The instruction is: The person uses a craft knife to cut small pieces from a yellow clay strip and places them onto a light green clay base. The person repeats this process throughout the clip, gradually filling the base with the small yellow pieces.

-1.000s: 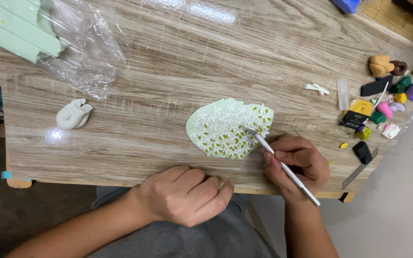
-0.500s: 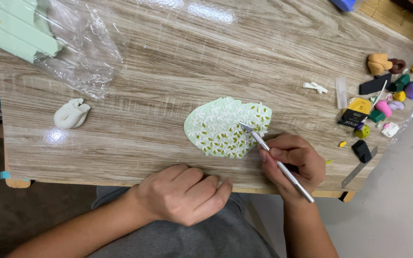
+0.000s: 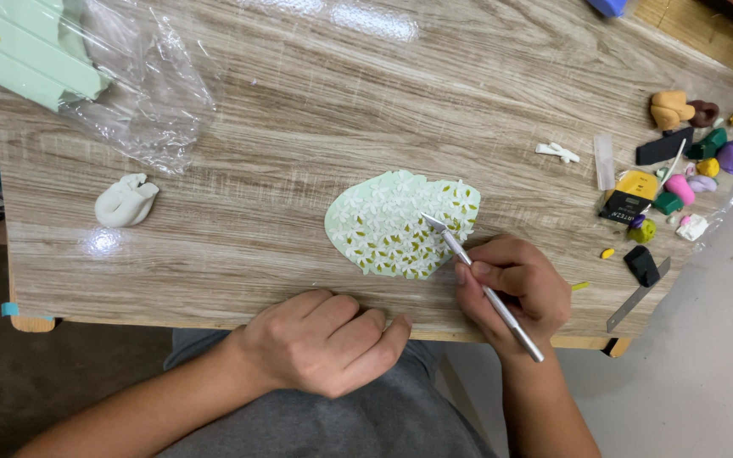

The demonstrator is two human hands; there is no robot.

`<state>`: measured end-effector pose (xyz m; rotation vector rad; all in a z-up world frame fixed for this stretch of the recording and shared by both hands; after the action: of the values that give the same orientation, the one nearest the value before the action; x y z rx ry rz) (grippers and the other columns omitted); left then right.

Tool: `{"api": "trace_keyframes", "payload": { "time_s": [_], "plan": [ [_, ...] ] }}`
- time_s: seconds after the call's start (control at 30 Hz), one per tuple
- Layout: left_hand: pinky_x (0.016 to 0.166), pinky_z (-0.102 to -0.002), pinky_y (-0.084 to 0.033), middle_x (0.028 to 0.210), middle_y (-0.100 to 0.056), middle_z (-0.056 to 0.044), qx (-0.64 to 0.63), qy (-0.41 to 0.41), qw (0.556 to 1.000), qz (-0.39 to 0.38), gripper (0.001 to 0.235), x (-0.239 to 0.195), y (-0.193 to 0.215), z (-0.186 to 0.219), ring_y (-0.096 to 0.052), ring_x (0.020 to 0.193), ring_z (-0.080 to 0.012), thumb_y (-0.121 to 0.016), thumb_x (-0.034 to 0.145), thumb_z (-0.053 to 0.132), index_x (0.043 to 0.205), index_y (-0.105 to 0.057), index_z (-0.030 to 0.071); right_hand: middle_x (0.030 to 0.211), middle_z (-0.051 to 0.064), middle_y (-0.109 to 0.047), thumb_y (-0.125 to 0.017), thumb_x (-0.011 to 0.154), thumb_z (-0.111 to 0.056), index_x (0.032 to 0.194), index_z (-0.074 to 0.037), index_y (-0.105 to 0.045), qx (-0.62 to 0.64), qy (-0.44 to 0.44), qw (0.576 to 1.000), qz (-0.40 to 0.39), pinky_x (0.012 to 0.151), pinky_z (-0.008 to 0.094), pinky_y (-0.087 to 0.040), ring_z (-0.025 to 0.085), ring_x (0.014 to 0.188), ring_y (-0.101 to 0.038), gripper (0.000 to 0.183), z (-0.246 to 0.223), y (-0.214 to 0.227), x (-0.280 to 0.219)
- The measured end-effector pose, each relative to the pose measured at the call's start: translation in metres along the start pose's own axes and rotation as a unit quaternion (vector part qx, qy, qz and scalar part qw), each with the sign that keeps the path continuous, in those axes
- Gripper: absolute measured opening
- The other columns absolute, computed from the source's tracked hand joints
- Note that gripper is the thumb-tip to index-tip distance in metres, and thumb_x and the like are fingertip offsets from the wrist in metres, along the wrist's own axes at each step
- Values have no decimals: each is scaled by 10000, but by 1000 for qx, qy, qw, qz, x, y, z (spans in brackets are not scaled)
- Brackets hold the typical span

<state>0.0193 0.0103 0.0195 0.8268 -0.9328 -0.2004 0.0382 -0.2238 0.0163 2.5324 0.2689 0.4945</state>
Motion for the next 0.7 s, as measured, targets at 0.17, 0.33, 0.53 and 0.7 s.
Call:
{"api": "trace_keyframes", "payload": {
  "time_s": [0.17, 0.33, 0.53, 0.7],
  "plan": [
    [512, -214, -381, 784, -581, 76, -2, 1, 1000, 8, 46, 0, -1, 1, -467, 585, -86, -679, 1015, 177, 973, -689, 195, 754, 197, -604, -715, 853, 73, 789, 7, -512, -25, 32, 999, -15, 606, 362, -491, 309, 649, -618, 223, -13, -3, 13],
    [519, -211, -381, 823, -622, 71, 7, -16, 1000, 9, 32, -1, -2, 2, -484, 597, -83, -682, 1024, 194, 998, -700, 196, 870, 202, -667, -709, 854, 32, 872, -32, -528, 51, -34, 998, 11, 665, 331, -532, 267, 717, -676, 193, -13, 9, -1],
    [523, -209, -391, 832, -639, 63, 5, -20, 1000, 23, 56, -2, -4, 5, -511, 602, -80, -706, 1016, 170, 967, -713, 195, 1106, 224, -591, -661, 979, -316, 1161, -25, -562, 104, -116, 963, 221, 634, 325, -575, 239, 669, -653, 358, 0, 30, -60],
    [512, -215, -399, 802, -626, 51, 1, -19, 1000, 19, 76, 1, -3, 6, -497, 584, -94, -712, 1011, 143, 941, -712, 172, 976, 282, -665, -713, 899, 82, 937, -36, -474, -34, -159, 946, 280, 712, 323, -588, 326, 872, -719, 269, -11, 16, -90]
  ]
}}
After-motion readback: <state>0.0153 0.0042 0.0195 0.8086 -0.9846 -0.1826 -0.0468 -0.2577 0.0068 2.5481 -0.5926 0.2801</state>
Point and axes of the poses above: each hand's wrist, its own x-axis towards the middle knuckle, its own y-axis out of the back of the hand, z = x × y, the point moved 2 cm from there along x, towards the middle knuckle
